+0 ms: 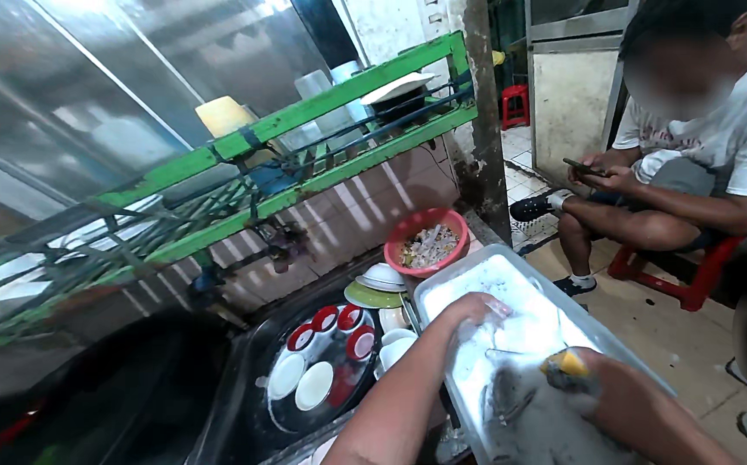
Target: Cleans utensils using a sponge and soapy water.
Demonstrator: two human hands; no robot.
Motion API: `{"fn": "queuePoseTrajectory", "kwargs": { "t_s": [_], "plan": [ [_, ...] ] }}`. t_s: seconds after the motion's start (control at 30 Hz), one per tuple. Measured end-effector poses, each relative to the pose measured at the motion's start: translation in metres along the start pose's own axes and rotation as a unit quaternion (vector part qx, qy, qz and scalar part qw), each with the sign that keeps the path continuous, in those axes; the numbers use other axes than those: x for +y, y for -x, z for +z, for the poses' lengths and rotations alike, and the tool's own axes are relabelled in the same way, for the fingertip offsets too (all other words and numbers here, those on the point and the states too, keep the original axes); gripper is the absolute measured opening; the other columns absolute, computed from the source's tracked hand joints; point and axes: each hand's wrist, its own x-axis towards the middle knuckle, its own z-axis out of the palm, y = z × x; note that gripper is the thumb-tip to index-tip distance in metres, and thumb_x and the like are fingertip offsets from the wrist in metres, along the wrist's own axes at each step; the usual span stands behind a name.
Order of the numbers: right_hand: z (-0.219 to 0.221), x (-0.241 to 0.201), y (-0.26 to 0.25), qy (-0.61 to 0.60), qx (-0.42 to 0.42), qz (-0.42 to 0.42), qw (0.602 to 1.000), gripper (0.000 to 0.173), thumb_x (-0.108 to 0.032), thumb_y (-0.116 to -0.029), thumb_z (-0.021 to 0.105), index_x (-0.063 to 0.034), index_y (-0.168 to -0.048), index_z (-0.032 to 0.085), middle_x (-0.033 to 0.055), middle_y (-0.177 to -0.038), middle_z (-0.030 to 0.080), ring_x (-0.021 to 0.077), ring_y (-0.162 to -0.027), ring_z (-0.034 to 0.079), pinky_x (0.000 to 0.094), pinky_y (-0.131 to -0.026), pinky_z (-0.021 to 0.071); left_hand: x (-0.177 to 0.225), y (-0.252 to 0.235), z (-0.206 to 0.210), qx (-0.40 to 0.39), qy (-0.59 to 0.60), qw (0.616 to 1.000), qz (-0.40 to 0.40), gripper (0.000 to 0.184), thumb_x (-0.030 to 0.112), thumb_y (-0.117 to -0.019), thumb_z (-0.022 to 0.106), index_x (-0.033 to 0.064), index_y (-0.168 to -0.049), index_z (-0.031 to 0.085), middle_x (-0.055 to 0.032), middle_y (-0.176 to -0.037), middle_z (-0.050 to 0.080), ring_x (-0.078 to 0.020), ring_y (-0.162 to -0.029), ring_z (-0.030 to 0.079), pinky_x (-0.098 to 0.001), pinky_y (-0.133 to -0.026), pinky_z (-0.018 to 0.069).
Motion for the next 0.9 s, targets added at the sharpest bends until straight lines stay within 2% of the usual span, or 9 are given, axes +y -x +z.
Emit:
{"fn": "queuePoseTrajectory", "kwargs": {
  "t_s": [0.07, 0.17, 0.23, 0.4, 0.53, 0.6, 0.67, 0.77, 0.9],
  "plan": [
    [0.001, 0.001, 0.000, 0.001, 0.001, 0.006, 1.000, 0.054, -0.036, -0.0864, 0.077, -0.0151, -0.134, 0.062, 0.0152, -0.123, 0.069, 0.0367, -0.115, 0.066, 0.0664, -0.093, 0.0512, -0.005, 0.007, -0.004, 0.013, 0.186, 0.982, 0.011, 0.023, 0.005, -0.1029, 0.056, -0.0016, -0.124, 0.060, -0.0064, -0.092, 0.066, -0.0116, -0.076, 0.063, -0.0284, -0.073, 0.0544],
    [0.001, 0.002, 0.001, -0.002, 0.003, 0.014, 1.000, 0.056, -0.036, -0.0849, 0.078, -0.0155, -0.134, 0.062, 0.0163, -0.122, 0.069, 0.0382, -0.114, 0.066, 0.0679, -0.091, 0.0514, -0.004, 0.011, -0.016, 0.022, 0.375, 0.927, 0.009, 0.031, 0.028, -0.1105, 0.043, 0.0017, -0.115, 0.061, -0.0072, -0.088, 0.066, -0.0162, -0.075, 0.066, -0.0317, -0.072, 0.0578],
    [0.000, 0.002, 0.002, -0.005, 0.003, 0.018, 1.000, 0.056, -0.036, -0.0845, 0.078, -0.0171, -0.134, 0.062, 0.0153, -0.121, 0.070, 0.0379, -0.112, 0.067, 0.0684, -0.089, 0.0520, 0.002, 0.015, -0.027, 0.038, 0.428, 0.903, 0.022, 0.041, 0.037, -0.1109, 0.039, 0.0019, -0.114, 0.060, -0.0105, -0.088, 0.068, -0.0194, -0.075, 0.068, -0.0337, -0.070, 0.0588],
    [-0.001, 0.001, 0.007, -0.029, 0.021, 0.009, 0.999, 0.056, -0.035, -0.0854, 0.078, -0.0158, -0.136, 0.063, 0.0162, -0.122, 0.070, 0.0388, -0.113, 0.067, 0.0683, -0.091, 0.0512, 0.028, 0.031, -0.064, 0.108, 0.474, 0.873, 0.043, 0.027, 0.025, -0.1084, 0.045, 0.0020, -0.114, 0.059, -0.0108, -0.089, 0.067, -0.0188, -0.072, 0.068, -0.0312, -0.065, 0.0591],
    [-0.003, -0.002, 0.004, -0.014, 0.007, 0.027, 1.000, 0.062, -0.035, -0.0860, 0.079, -0.0140, -0.141, 0.058, 0.0191, -0.127, 0.068, 0.0410, -0.116, 0.065, 0.0686, -0.093, 0.0500, 0.038, 0.024, -0.113, 0.241, 0.505, 0.819, 0.131, 0.023, 0.023, -0.1049, 0.049, 0.0045, -0.115, 0.058, -0.0096, -0.094, 0.066, -0.0192, -0.078, 0.067, -0.0354, -0.069, 0.0588],
    [-0.002, -0.003, 0.005, -0.018, 0.009, 0.028, 0.999, 0.063, -0.032, -0.0856, 0.079, -0.0123, -0.141, 0.058, 0.0201, -0.126, 0.068, 0.0418, -0.115, 0.066, 0.0689, -0.093, 0.0502, 0.025, 0.007, -0.126, 0.350, 0.363, 0.858, 0.099, 0.028, 0.021, -0.1045, 0.051, 0.0053, -0.126, 0.057, -0.0106, -0.105, 0.063, -0.0186, -0.087, 0.062, -0.0372, -0.074, 0.0535],
    [-0.004, -0.005, 0.005, -0.017, 0.010, 0.032, 0.999, 0.062, -0.033, -0.0864, 0.078, -0.0119, -0.142, 0.058, 0.0201, -0.127, 0.068, 0.0420, -0.115, 0.065, 0.0687, -0.093, 0.0501, 0.014, -0.004, -0.124, 0.370, 0.143, 0.916, 0.062, 0.042, 0.015, -0.1038, 0.058, 0.0037, -0.143, 0.053, -0.0180, -0.133, 0.062, -0.0287, -0.118, 0.062, -0.0494, -0.100, 0.0506],
    [-0.002, -0.005, 0.008, -0.006, 0.024, 0.020, 0.999, 0.060, -0.033, -0.0868, 0.077, -0.0106, -0.139, 0.060, 0.0208, -0.127, 0.067, 0.0430, -0.115, 0.066, 0.0698, -0.091, 0.0505, 0.017, -0.011, -0.086, 0.247, -0.061, 0.960, 0.117, 0.030, 0.009, -0.1023, 0.059, 0.0042, -0.132, 0.065, -0.0168, -0.134, 0.064, -0.0295, -0.124, 0.061, -0.0500, -0.107, 0.0473],
    [-0.002, -0.007, 0.007, 0.009, 0.007, 0.037, 0.999, 0.061, -0.037, -0.0874, 0.076, -0.0129, -0.141, 0.059, 0.0196, -0.126, 0.068, 0.0424, -0.115, 0.066, 0.0695, -0.092, 0.0500, 0.017, -0.036, -0.027, 0.093, -0.238, 0.960, 0.114, 0.039, 0.003, -0.0931, 0.067, 0.0106, -0.132, 0.069, -0.0196, -0.137, 0.062, -0.0360, -0.129, 0.057, -0.0550, -0.110, 0.0440]
  ]
}}
